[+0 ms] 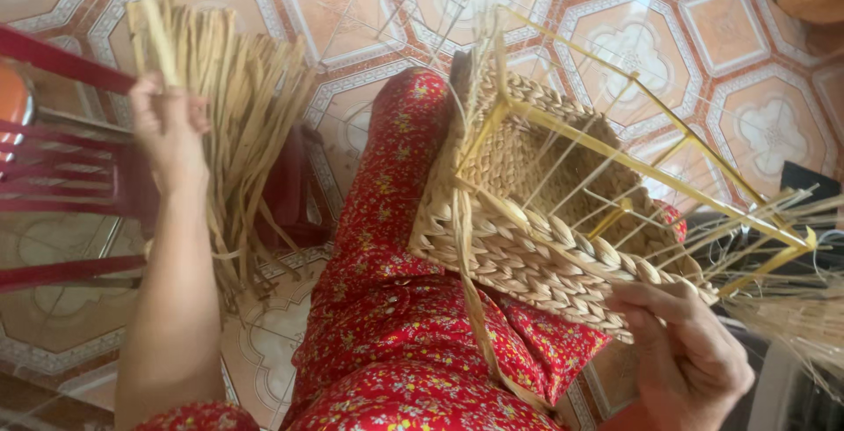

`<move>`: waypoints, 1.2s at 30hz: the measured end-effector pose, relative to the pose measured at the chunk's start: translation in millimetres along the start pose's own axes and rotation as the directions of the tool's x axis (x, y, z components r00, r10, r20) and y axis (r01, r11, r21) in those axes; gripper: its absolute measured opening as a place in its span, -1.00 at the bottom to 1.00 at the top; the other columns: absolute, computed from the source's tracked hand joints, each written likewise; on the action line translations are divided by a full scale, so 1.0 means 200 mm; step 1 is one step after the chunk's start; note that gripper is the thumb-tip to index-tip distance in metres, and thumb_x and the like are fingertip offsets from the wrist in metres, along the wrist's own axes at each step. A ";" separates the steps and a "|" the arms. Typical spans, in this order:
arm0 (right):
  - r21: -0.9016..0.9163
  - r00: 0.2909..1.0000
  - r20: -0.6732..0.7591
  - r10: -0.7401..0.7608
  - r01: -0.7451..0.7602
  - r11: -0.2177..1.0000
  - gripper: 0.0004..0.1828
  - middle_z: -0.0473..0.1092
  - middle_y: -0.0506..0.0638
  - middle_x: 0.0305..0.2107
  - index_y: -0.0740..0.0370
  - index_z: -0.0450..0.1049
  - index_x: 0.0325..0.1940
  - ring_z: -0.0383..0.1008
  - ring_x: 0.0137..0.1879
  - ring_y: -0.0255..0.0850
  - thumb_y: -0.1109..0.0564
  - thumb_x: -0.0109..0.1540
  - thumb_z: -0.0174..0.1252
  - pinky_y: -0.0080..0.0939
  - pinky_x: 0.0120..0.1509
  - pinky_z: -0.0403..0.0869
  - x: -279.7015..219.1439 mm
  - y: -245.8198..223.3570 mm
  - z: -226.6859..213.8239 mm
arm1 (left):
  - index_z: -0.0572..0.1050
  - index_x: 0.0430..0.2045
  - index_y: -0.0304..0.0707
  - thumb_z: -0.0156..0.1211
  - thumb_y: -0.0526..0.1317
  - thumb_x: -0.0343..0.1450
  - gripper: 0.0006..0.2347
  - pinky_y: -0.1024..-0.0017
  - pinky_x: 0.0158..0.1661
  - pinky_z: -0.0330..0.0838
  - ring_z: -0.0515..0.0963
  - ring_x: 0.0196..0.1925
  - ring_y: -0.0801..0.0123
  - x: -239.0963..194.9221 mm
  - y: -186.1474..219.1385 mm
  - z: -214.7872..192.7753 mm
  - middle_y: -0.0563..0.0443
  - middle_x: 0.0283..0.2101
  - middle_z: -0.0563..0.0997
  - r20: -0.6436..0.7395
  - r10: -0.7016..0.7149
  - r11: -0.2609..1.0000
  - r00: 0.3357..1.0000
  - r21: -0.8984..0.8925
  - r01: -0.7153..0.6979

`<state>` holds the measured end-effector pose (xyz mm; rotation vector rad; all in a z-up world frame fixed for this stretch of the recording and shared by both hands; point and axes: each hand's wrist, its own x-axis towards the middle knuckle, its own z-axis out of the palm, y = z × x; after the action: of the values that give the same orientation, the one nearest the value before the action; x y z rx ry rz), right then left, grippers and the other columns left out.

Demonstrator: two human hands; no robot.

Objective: The person weaves a basket using dried palm leaves and a yellow metal frame. They interlace the leaves through the frame's vertical supports to build up the basket's sides.

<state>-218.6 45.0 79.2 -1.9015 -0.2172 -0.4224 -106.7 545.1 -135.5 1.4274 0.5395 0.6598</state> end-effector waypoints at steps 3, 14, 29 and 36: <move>0.102 0.998 0.060 -0.030 0.024 0.994 -0.97 0.50 0.18 -0.30 0.43 0.45 -0.26 0.51 -0.25 -0.26 0.39 0.22 0.16 -0.38 -0.15 0.53 0.01 -0.05 0.08 | 0.47 0.04 -0.31 -0.10 -0.27 0.67 -0.82 0.74 -0.53 0.21 0.38 -0.52 0.65 -0.24 0.34 0.06 0.03 -0.38 0.52 0.076 0.208 0.973 0.975 0.082 -0.214; 0.477 0.994 0.087 0.069 -0.103 0.873 -0.70 0.41 0.16 -0.39 0.51 0.50 -0.08 0.37 -0.31 -0.19 0.17 0.27 0.28 -0.33 -0.25 0.37 -0.10 0.09 0.06 | 0.53 -0.11 -0.27 0.23 -0.20 0.49 -0.82 0.63 -0.47 0.60 0.61 -0.49 0.54 -1.06 0.77 0.53 0.04 -0.42 0.63 0.846 0.506 0.680 0.170 -0.269 -0.682; 0.181 0.884 -0.439 0.159 -0.086 0.980 -0.84 0.43 0.09 -0.36 0.37 0.47 -0.15 0.42 -0.28 -0.27 0.31 0.21 0.27 -0.40 -0.24 0.43 -0.21 0.07 -0.18 | 0.53 -0.24 -0.27 0.34 -0.35 0.38 -0.86 0.62 -0.30 0.54 0.50 -0.34 0.46 -0.88 0.81 0.80 0.03 -0.36 0.50 0.692 0.613 0.595 0.382 -0.086 -0.799; -0.040 0.984 -0.166 -0.067 0.062 0.997 -0.81 0.47 0.06 -0.32 0.30 0.46 -0.17 0.49 -0.22 -0.31 0.37 0.17 0.29 -0.43 -0.18 0.50 -0.04 -0.10 -0.01 | 0.50 -0.30 -0.28 0.35 -0.43 0.38 -0.86 0.56 -0.21 0.54 0.53 -0.27 0.43 -0.86 0.83 0.81 0.06 -0.30 0.55 0.686 0.636 0.633 0.353 -0.201 -0.748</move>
<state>-234.2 50.9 94.5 -1.8851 -0.1615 -0.6299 -132.4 312.3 35.0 1.9138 -0.7502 0.6502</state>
